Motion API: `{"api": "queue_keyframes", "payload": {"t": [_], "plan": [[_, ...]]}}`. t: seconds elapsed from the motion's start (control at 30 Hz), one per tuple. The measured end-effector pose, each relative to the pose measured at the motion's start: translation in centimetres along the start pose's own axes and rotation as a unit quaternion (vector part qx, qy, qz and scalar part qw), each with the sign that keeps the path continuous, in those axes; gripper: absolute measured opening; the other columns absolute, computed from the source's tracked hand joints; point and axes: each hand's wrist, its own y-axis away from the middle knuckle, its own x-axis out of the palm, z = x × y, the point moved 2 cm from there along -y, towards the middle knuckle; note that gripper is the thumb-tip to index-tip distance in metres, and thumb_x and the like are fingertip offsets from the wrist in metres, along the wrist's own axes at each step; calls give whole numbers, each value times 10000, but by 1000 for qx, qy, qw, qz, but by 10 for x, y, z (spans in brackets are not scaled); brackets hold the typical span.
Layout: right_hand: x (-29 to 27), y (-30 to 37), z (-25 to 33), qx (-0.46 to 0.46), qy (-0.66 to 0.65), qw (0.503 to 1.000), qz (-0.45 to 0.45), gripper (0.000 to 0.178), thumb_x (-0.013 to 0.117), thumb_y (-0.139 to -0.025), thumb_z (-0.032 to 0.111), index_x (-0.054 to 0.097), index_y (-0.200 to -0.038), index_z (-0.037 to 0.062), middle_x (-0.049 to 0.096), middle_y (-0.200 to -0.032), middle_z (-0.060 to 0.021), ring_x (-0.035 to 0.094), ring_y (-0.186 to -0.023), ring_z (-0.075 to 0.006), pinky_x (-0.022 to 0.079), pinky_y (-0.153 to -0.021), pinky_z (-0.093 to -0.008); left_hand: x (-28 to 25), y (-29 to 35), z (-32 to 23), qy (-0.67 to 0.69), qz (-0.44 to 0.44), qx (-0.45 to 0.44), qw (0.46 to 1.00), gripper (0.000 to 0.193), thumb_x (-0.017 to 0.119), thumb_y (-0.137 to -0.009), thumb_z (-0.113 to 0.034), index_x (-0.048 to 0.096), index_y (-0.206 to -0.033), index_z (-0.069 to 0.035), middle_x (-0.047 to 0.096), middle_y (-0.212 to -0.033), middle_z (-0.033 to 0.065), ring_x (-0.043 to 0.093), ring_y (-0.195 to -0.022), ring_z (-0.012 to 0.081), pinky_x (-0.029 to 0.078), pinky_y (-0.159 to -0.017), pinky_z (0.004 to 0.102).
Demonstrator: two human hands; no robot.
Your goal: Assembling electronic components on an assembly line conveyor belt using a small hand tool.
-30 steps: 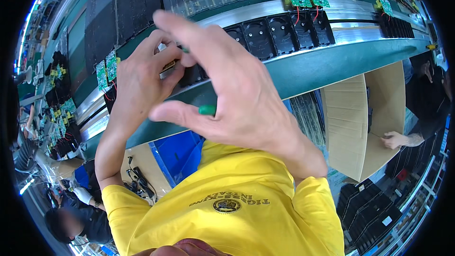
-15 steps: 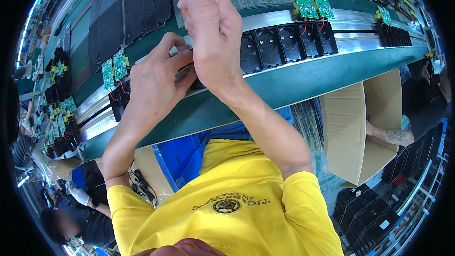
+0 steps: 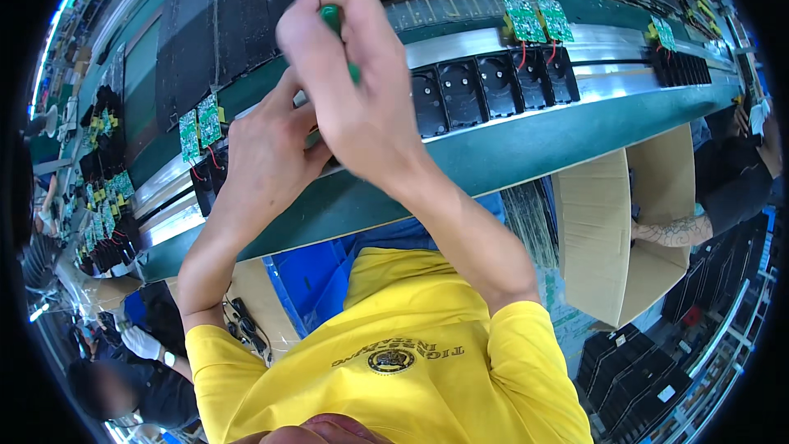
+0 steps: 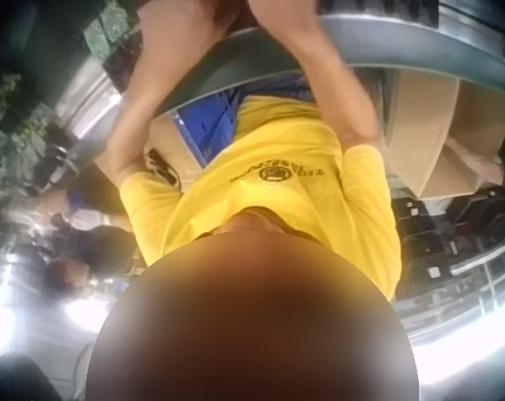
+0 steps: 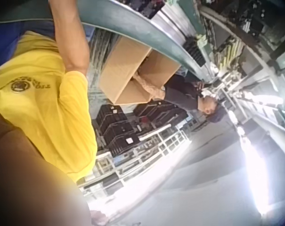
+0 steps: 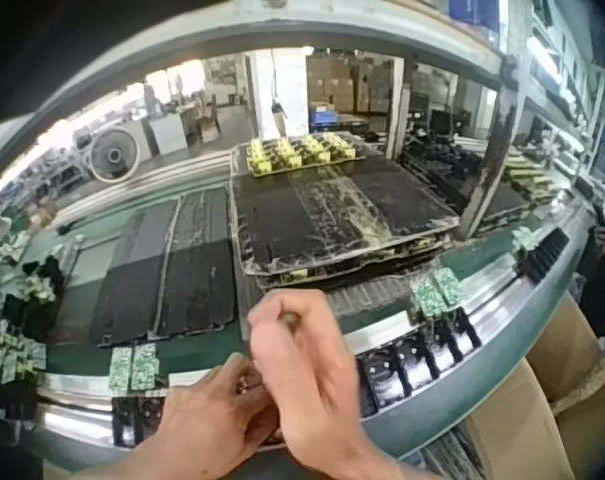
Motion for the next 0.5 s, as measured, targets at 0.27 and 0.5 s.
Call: {"api": "queue_keyframes", "payload": {"t": [0.27, 0.5], "plan": [[-41, 61, 38, -130, 584, 775, 203, 180, 899, -915, 159, 892, -1094, 146, 623, -1152, -53, 560, -927, -221, 483, -790, -341, -32, -38, 13, 11, 167, 28, 985, 180, 848, -910, -115, 799, -1082, -98, 670, -1282, 83, 736, -915, 289, 578, -714, 404], [-44, 72, 26, -111, 641, 718, 248, 188, 885, -896, 150, 894, -1083, 169, 594, -1186, -61, 555, -999, -249, 475, -885, -384, -15, -56, 9, -24, -47, 81, 995, 474, 836, -908, -43, 765, -1371, -118, 723, -1433, 64, 749, -1156, 325, 584, -1035, 450]]}}
